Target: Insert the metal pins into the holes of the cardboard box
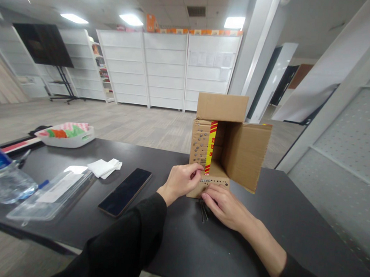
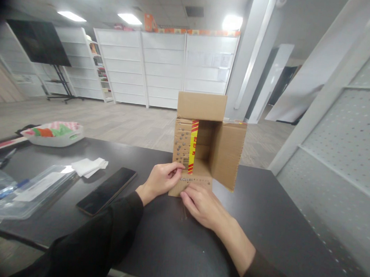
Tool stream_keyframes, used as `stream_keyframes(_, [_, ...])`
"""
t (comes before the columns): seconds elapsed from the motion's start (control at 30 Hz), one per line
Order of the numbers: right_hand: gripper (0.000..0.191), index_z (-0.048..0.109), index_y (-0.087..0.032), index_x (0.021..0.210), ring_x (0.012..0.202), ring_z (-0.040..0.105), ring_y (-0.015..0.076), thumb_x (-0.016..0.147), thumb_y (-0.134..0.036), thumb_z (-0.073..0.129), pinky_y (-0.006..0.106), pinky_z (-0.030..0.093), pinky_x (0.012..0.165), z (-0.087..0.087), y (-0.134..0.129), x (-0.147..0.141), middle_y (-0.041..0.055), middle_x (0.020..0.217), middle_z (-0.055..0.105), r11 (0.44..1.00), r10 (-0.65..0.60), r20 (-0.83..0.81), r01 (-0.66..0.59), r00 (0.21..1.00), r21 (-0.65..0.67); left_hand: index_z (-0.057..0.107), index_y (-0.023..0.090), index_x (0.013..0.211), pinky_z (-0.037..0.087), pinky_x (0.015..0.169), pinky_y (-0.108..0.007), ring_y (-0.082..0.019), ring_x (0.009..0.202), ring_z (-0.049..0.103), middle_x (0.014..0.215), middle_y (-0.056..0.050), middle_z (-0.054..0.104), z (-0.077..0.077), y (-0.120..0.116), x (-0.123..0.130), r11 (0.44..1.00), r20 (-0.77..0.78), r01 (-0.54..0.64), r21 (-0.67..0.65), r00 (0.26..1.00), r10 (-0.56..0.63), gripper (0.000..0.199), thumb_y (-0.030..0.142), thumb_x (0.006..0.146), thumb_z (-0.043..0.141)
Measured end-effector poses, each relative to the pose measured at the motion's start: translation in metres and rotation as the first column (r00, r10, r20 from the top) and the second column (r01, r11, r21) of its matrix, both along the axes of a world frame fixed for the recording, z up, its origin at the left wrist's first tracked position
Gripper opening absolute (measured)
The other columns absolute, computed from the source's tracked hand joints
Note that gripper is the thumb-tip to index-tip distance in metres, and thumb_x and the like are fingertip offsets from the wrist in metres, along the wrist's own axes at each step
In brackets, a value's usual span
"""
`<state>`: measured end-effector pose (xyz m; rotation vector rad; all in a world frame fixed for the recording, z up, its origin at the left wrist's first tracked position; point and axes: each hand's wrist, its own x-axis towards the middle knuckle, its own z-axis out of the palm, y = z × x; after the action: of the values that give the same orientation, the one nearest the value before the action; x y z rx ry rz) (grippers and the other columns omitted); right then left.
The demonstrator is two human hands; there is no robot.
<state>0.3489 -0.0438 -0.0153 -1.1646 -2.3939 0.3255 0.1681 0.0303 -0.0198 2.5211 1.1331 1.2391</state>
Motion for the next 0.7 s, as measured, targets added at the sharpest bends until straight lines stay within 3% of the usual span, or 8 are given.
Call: stream_keyframes(0.7, [0.031,0.059,-0.018,0.084,0.08,0.057,0.0176,0.103,-0.03,0.038,0.032,0.046,0.076,-0.0072,0.0053,0.0019,0.0056,0.085,0.063,1.0,-0.012,-0.103,0.015,0.995,0.024,0.073,0.021,0.094,0.041,0.056,-0.021,-0.009,0.054,0.059,0.068,0.002,0.071,-0.0018,0.0013,0.0005,1.0,0.008,0.0,0.028,1.0,0.0,0.02,0.02,0.088,0.054])
